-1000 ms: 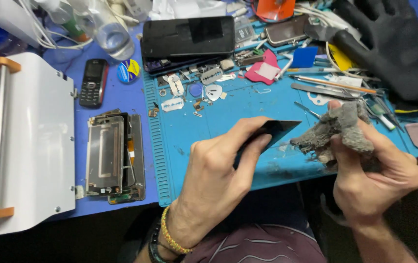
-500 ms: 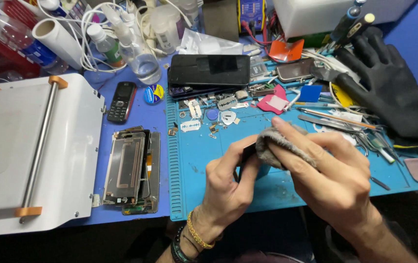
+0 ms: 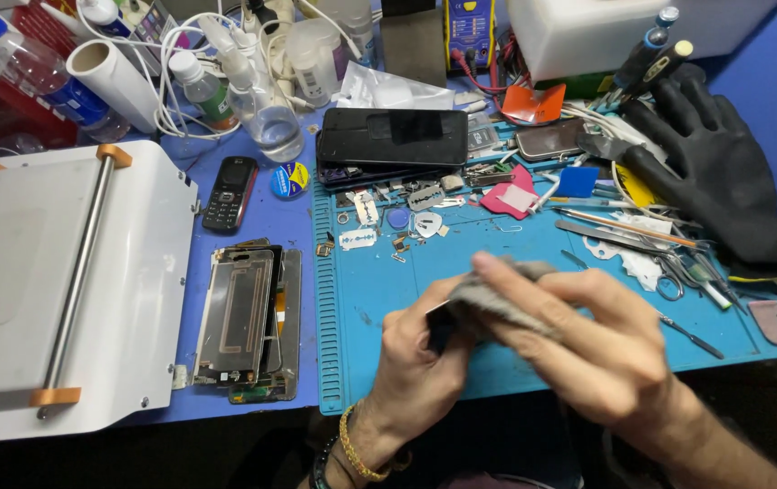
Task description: The person wipes a black rectangular screen with a cloth, then wipes a silver metal plate with the same cloth. The person handles the items one at a time and places them back on the workbench.
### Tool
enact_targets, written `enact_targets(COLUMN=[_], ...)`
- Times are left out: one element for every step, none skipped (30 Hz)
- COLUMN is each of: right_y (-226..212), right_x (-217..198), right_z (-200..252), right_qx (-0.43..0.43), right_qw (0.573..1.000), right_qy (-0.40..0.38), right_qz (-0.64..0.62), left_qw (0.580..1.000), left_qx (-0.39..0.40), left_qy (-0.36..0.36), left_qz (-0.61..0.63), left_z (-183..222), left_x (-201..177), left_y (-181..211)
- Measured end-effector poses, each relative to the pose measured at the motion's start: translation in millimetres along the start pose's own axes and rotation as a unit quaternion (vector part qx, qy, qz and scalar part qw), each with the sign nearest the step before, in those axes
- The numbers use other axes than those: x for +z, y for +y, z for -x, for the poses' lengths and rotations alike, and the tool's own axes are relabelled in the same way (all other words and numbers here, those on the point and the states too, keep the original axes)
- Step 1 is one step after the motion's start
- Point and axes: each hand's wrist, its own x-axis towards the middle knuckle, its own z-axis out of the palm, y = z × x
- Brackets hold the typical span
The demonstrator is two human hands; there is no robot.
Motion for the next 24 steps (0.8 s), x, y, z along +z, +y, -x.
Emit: enact_targets(right_y=[1,2,3,-1,-6,-10,-10,-10,-9,-5,0,4,4,5,6,-2,-10,-18,-17,-16,-14,-8,-2,4], right_x=[1,2,2,5,8,11,11,12,13,10,6,3,3,4,4,7,10,13,14,15,16,14,10,7], right_z=[2,5,8,4,0,-4,-4,-4,-5,-1,3,7,10,14,18,11,4,-4,-4,-5,-5,3,11,19], right_qx=[-0.003,0.022,0.047,0.047,0.025,0.003,0.004,-0.003,-0.012,-0.013,0.000,0.013,0.011,0.033,0.057,0.057,0.033,0.009,0.010,0.003,-0.004,-0.004,0.026,0.056], right_qw=[1.000,1.000,0.998,0.998,1.000,1.000,0.999,0.999,0.999,0.998,0.999,1.000,1.000,0.999,0.998,0.998,0.999,1.000,1.000,1.000,1.000,1.000,1.000,0.998], right_qy=[-0.001,0.001,0.003,0.002,0.007,0.012,0.011,-0.001,-0.013,-0.014,-0.006,0.002,-0.003,0.002,0.006,0.001,0.003,0.004,0.004,-0.002,-0.007,-0.006,-0.008,-0.009], right_qz=[-0.002,0.016,0.034,0.033,0.002,-0.029,-0.032,-0.042,-0.051,-0.053,-0.036,-0.020,-0.026,-0.001,0.025,0.021,0.015,0.008,0.005,-0.010,-0.024,-0.025,-0.015,-0.006], left_qw=[1.000,1.000,1.000,1.000,0.999,0.998,0.998,0.999,1.000,1.000,1.000,1.000,1.000,1.000,1.000,1.000,1.000,0.999,0.999,1.000,0.999,0.999,1.000,0.999], left_qx=[0.000,-0.005,-0.011,-0.011,0.002,0.015,0.012,0.001,-0.008,-0.009,-0.013,-0.018,-0.022,-0.015,-0.009,-0.014,-0.003,0.008,0.006,0.019,0.035,0.035,0.010,-0.015], left_qy=[0.003,0.001,-0.004,-0.002,-0.017,-0.032,-0.031,-0.022,-0.012,-0.010,0.000,0.009,0.014,0.004,-0.008,-0.005,-0.013,-0.022,-0.021,0.003,0.027,0.028,0.014,-0.001], left_qz=[0.000,0.010,0.020,0.020,0.032,0.044,0.044,0.029,0.014,0.014,0.007,-0.001,0.000,0.010,0.021,0.022,0.025,0.029,0.028,-0.001,-0.030,-0.031,-0.002,0.028], left_z=[-3,-6,-10,-11,-13,-16,-15,-14,-14,-10,-4,2,-1,-5,-9,-8,-10,-11,-7,-2,1,0,-2,-3], left_x=[1,2,4,4,4,3,4,4,4,3,3,2,3,4,6,7,8,10,11,11,12,9,7,5], left_y=[2,4,5,10,14,18,20,22,22,14,7,-1,2,5,9,7,5,4,-5,-14,-24,-15,-6,3])
